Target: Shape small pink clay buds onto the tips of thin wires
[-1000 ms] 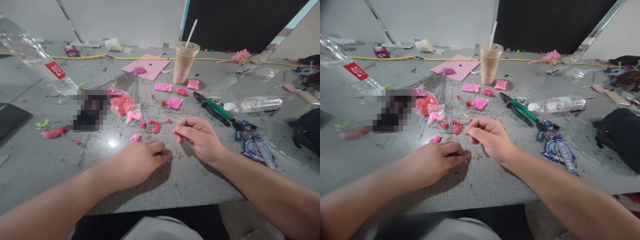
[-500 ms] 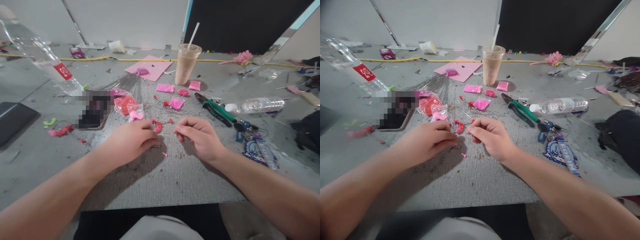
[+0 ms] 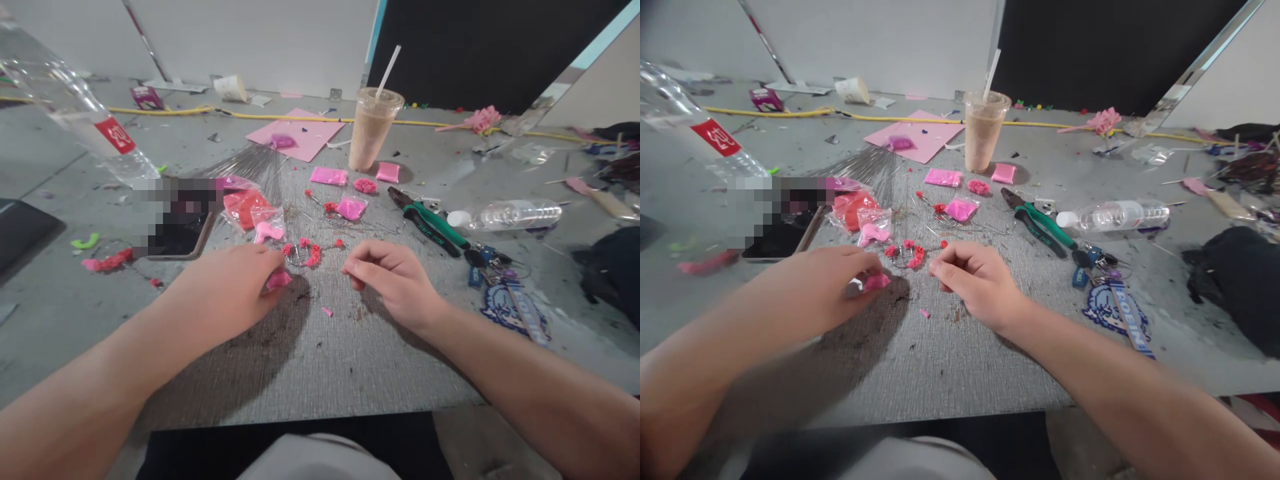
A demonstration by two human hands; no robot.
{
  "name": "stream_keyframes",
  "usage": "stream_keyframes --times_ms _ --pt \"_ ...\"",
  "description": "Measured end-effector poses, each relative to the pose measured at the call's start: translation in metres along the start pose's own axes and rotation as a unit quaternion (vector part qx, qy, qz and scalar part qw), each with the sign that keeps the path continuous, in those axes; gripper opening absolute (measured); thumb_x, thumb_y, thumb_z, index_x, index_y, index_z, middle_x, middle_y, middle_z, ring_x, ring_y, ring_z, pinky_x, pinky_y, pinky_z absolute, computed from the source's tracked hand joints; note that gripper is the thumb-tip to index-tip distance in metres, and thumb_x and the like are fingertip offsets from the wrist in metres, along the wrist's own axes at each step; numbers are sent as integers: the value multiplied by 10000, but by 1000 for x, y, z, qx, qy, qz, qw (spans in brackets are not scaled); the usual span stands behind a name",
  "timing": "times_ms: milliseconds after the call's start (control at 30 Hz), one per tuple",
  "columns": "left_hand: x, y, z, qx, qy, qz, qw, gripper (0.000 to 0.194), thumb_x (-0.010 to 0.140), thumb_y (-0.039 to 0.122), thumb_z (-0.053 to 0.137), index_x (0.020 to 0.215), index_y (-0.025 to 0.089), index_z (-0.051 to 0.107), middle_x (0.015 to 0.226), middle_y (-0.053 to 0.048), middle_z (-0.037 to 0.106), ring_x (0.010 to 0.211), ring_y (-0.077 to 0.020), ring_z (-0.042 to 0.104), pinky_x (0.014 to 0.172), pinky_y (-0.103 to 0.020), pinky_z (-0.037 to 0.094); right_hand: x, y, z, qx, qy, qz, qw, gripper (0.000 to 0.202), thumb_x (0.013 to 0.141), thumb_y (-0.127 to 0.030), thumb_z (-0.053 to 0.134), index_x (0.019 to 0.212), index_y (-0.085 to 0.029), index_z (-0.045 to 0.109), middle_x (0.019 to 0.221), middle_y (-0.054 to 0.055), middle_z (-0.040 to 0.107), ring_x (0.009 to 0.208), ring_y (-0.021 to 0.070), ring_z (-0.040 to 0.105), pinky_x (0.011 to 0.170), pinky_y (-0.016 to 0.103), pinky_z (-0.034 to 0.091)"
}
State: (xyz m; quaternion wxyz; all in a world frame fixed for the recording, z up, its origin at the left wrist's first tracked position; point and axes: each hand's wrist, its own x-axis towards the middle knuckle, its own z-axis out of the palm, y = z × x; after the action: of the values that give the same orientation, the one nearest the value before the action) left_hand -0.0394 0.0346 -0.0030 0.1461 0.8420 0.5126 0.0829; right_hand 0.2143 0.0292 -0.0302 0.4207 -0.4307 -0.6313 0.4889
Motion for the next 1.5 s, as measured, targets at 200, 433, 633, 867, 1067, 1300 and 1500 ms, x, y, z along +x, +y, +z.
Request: stream_keyframes --times_ms 200,433,633,867,1067,1300,1500 --pt "4 17 3 -119 20 74 990 139 919 291 650 1003 251 753 873 -5 768 756 -188 707 700 -313 515 -7 -2 3 -199 -48 -198 959 77 943 -178 641 940 -158 716 798 12 719 705 110 630 678 235 503" --pt "5 20 22 -194 82 107 972 229 944 263 663 1145 204 755 947 -28 771 796 -168 723 731 -302 581 -9 -3 6 -237 -31 -212 948 104 943 -155 644 969 -134 742 815 29 765 707 107 685 691 209 533" --pt "3 22 24 -231 112 72 964 183 948 317 690 1071 193 744 966 -29 755 798 -150 737 742 -275 615 -7 -1 7 -213 -24 -138 967 94 952 -208 669 934 -179 757 813 2 780 707 111 707 651 197 536" --pt "0 30 23 -324 43 49 944 143 977 317 671 1070 213 701 982 -1 759 794 -110 746 680 -190 600 -10 -2 8 -220 -55 -122 966 100 962 -226 640 905 -187 713 804 8 752 697 125 675 646 233 513" --pt "-2 32 22 -287 39 63 955 126 1011 298 608 1019 214 702 957 5 750 802 -109 719 710 -218 576 -10 -4 8 -247 -70 -130 958 103 933 -207 648 831 -196 635 726 -26 664 651 107 597 621 235 448" --pt "0 26 25 -172 34 62 983 142 1003 308 569 1003 198 660 881 -13 707 749 -160 667 663 -308 512 -7 -5 3 -257 -21 -144 955 216 1008 -203 511 794 -198 540 636 -48 546 564 91 486 560 239 370" --pt "2 18 25 -50 -19 69 996 224 1025 280 476 1018 197 684 950 -71 700 889 -238 675 769 -374 515 -6 -4 4 -206 -57 -94 972 130 997 -220 581 895 -191 656 758 -6 680 657 114 611 603 239 459"
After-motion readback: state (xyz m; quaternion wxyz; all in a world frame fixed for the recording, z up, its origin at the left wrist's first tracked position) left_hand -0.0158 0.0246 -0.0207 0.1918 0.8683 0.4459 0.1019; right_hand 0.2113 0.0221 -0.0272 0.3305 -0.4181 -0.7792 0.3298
